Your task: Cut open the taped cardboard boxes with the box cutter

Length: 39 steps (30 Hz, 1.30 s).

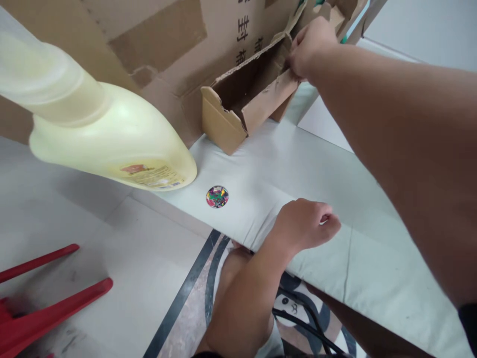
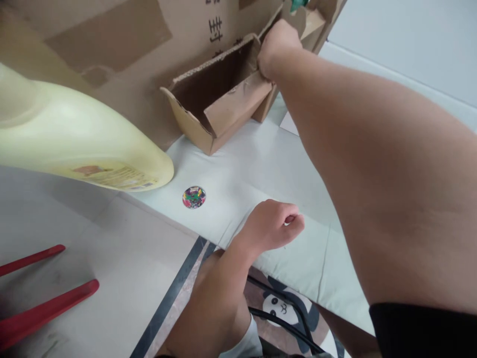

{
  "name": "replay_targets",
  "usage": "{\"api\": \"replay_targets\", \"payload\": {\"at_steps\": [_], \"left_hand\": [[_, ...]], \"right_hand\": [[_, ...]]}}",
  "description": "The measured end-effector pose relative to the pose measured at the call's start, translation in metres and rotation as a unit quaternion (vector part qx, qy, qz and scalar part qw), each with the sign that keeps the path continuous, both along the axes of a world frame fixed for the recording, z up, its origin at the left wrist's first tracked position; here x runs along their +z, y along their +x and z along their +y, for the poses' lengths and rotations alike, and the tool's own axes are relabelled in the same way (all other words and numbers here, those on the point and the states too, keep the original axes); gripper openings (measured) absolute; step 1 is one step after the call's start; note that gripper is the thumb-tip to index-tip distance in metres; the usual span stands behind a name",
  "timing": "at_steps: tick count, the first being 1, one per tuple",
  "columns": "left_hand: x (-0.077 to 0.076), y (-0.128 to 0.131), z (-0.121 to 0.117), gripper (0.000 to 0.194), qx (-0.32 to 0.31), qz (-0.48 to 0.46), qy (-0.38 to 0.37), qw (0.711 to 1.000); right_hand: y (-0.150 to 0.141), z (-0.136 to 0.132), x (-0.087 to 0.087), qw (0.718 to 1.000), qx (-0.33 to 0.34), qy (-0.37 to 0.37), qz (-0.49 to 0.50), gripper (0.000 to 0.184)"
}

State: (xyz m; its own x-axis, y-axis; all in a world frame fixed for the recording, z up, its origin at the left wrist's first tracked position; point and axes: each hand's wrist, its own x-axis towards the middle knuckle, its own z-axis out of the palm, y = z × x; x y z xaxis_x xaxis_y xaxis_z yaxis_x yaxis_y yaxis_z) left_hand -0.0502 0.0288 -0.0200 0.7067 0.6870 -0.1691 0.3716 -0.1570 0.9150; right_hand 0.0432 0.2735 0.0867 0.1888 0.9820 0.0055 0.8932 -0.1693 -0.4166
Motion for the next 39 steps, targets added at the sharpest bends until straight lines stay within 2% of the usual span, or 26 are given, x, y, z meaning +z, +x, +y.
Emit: {"api": "replay_targets", "payload": {"at_steps": [3, 6, 10, 14, 17, 20, 23, 25, 28, 31, 35, 37, 39], "left_hand": [[0.0, 0.006, -0.004, 0.034, -0.012, -0.009, 0.012, 1.0], [-0.003, 0.016, -0.012, 0.034, -0.043, -0.008, 0.03, 0.999], [-0.005, 0.034, -0.027, 0.03, -0.104, 0.028, 0.06, 0.992], [-0.004, 0.06, -0.056, 0.026, -0.196, 0.072, 0.104, 0.972], [-0.007, 0.08, -0.084, 0.032, -0.286, 0.078, 0.141, 0.945], [-0.014, 0.096, -0.107, 0.03, -0.34, 0.074, 0.171, 0.922], [-0.021, 0.106, -0.117, 0.027, -0.351, 0.076, 0.18, 0.916], [-0.024, 0.111, -0.116, 0.027, -0.348, 0.076, 0.182, 0.917], [-0.026, 0.116, -0.11, 0.026, -0.329, 0.069, 0.181, 0.924], [-0.027, 0.119, -0.105, 0.026, -0.307, 0.057, 0.184, 0.932], [-0.027, 0.124, -0.102, 0.03, -0.302, 0.037, 0.192, 0.933], [-0.026, 0.126, -0.101, 0.032, -0.304, 0.032, 0.194, 0.932], [-0.025, 0.124, -0.097, 0.034, -0.282, 0.023, 0.206, 0.937]], "right_hand": [[0.015, -0.014, 0.002, 0.999, -0.021, 0.028, -0.039, 0.038], [0.028, -0.034, 0.007, 0.997, 0.008, 0.038, -0.063, 0.042], [0.044, -0.071, 0.021, 0.989, 0.067, 0.016, -0.133, 0.041], [0.073, -0.113, 0.032, 0.968, 0.138, -0.011, -0.208, 0.036], [0.104, -0.138, 0.034, 0.954, 0.162, -0.024, -0.25, 0.039], [0.136, -0.156, 0.033, 0.947, 0.176, -0.035, -0.267, 0.041], [0.161, -0.174, 0.033, 0.95, 0.177, -0.04, -0.253, 0.039], [0.171, -0.192, 0.036, 0.959, 0.164, -0.024, -0.232, 0.046], [0.178, -0.234, 0.04, 0.979, 0.092, 0.014, -0.181, 0.051], [0.187, -0.283, 0.027, 0.983, 0.014, 0.011, -0.181, 0.046], [0.205, -0.327, -0.021, 0.987, -0.016, 0.044, -0.155, 0.069], [0.21, -0.34, -0.04, 0.989, -0.038, 0.064, -0.132, 0.066], [0.209, -0.355, -0.047, 0.988, -0.065, 0.074, -0.119, 0.053]]}}
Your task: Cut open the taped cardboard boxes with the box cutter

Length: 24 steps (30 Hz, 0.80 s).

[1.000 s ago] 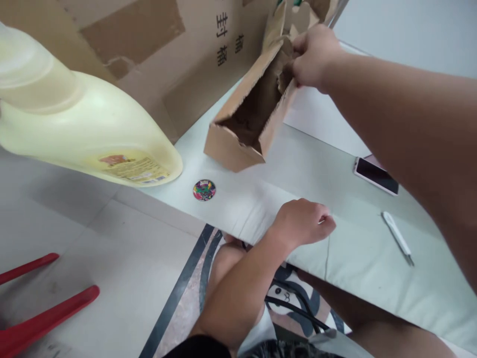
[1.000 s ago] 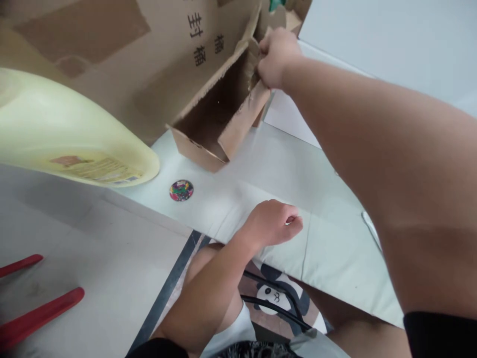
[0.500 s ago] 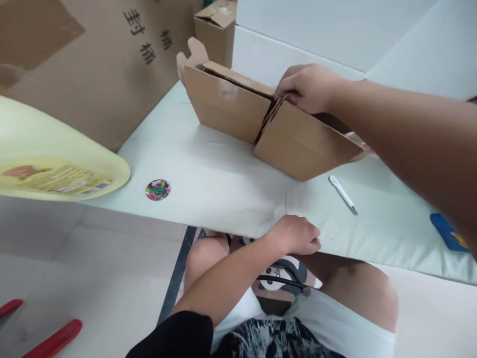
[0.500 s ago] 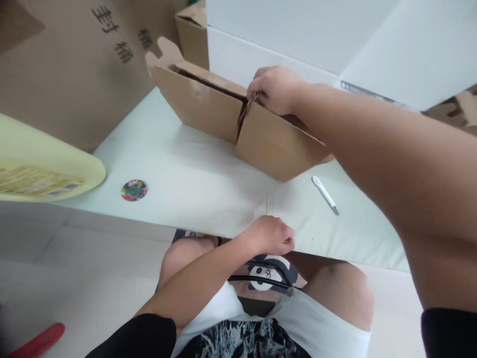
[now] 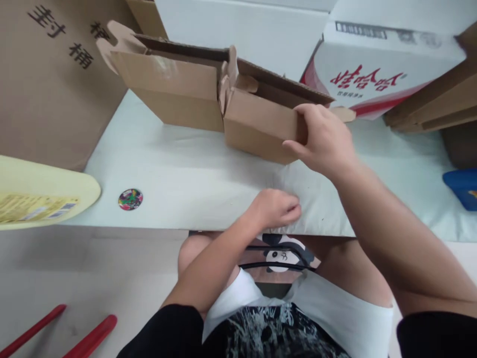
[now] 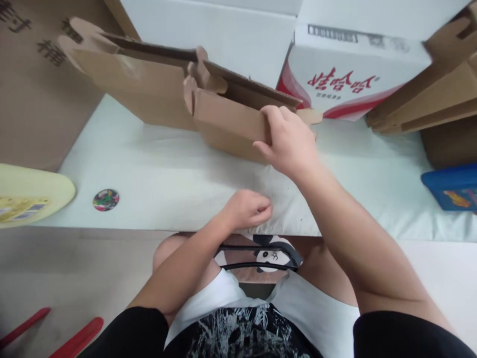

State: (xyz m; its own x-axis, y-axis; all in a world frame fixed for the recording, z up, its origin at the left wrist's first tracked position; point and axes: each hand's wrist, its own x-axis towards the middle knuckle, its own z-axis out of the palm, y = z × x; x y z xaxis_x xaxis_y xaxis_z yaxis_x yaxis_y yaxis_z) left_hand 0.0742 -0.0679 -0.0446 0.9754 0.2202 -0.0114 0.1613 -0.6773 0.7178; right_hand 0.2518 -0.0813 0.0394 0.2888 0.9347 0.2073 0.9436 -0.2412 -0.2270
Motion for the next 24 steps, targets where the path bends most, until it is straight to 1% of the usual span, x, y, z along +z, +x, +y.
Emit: {"api": "replay_targets", "payload": {"at_steps": [1, 2, 3, 4, 5, 6, 7, 8, 9, 10, 11, 12, 14, 15, 16, 17, 18, 20, 22, 24], "left_hand": [[0.0, -0.002, 0.005, 0.036, 0.026, -0.016, 0.009, 0.999], [0.0, -0.006, 0.012, 0.039, 0.083, -0.078, 0.039, 0.993], [-0.001, -0.01, 0.021, 0.042, 0.171, -0.146, 0.08, 0.971], [-0.003, -0.014, 0.032, 0.045, 0.267, -0.209, 0.121, 0.933], [-0.006, -0.018, 0.044, 0.048, 0.356, -0.265, 0.151, 0.883], [-0.009, -0.022, 0.057, 0.05, 0.425, -0.297, 0.162, 0.84], [-0.011, -0.025, 0.069, 0.051, 0.473, -0.33, 0.16, 0.801], [-0.013, -0.027, 0.079, 0.05, 0.497, -0.364, 0.149, 0.773], [-0.013, -0.027, 0.087, 0.046, 0.489, -0.403, 0.131, 0.762], [-0.011, -0.026, 0.091, 0.04, 0.466, -0.449, 0.099, 0.756], [-0.008, -0.022, 0.092, 0.033, 0.429, -0.478, 0.053, 0.764], [-0.004, -0.018, 0.089, 0.03, 0.377, -0.481, 0.013, 0.791], [0.007, -0.008, 0.077, 0.031, 0.326, -0.45, -0.008, 0.831], [0.012, -0.003, 0.07, 0.031, 0.279, -0.423, -0.005, 0.862], [0.015, 0.002, 0.064, 0.031, 0.238, -0.399, 0.009, 0.886], [0.017, 0.007, 0.059, 0.032, 0.209, -0.385, 0.005, 0.899], [0.018, 0.011, 0.056, 0.033, 0.186, -0.375, 0.0, 0.908], [0.015, 0.018, 0.055, 0.034, 0.176, -0.372, -0.031, 0.911], [0.01, 0.022, 0.056, 0.032, 0.193, -0.373, -0.061, 0.906], [0.007, 0.026, 0.055, 0.031, 0.216, -0.36, -0.089, 0.903]], "right_hand": [[-0.002, -0.01, 0.001, 1.0, -0.012, 0.005, 0.005, 0.045], [-0.003, -0.021, 0.004, 1.0, -0.022, 0.012, 0.01, 0.037], [-0.004, -0.034, 0.009, 0.999, -0.029, 0.024, 0.015, 0.03], [-0.004, -0.047, 0.013, 0.999, -0.031, 0.038, 0.021, 0.025], [-0.004, -0.061, 0.017, 0.998, -0.03, 0.055, 0.026, 0.023], [-0.003, -0.076, 0.02, 0.997, -0.025, 0.067, 0.031, 0.023], [-0.001, -0.089, 0.022, 0.997, -0.012, 0.072, 0.036, 0.027], [0.001, -0.102, 0.023, 0.997, 0.006, 0.068, 0.041, 0.03], [0.004, -0.113, 0.024, 0.997, 0.027, 0.056, 0.047, 0.034], [0.007, -0.123, 0.025, 0.996, 0.048, 0.039, 0.058, 0.036], [0.01, -0.131, 0.026, 0.995, 0.067, 0.023, 0.074, 0.037], [0.012, -0.138, 0.027, 0.992, 0.083, 0.004, 0.097, 0.036], [0.018, -0.148, 0.03, 0.981, 0.112, -0.036, 0.151, 0.032], [0.02, -0.151, 0.031, 0.973, 0.132, -0.055, 0.18, 0.032], [0.023, -0.154, 0.032, 0.964, 0.153, -0.068, 0.209, 0.034], [0.025, -0.155, 0.032, 0.955, 0.168, -0.066, 0.236, 0.039], [0.027, -0.156, 0.032, 0.948, 0.175, -0.053, 0.261, 0.044], [0.031, -0.156, 0.031, 0.944, 0.165, -0.01, 0.287, 0.05], [0.036, -0.153, 0.028, 0.954, 0.139, 0.008, 0.266, 0.043], [0.04, -0.15, 0.025, 0.967, 0.118, -0.002, 0.225, 0.033]]}}
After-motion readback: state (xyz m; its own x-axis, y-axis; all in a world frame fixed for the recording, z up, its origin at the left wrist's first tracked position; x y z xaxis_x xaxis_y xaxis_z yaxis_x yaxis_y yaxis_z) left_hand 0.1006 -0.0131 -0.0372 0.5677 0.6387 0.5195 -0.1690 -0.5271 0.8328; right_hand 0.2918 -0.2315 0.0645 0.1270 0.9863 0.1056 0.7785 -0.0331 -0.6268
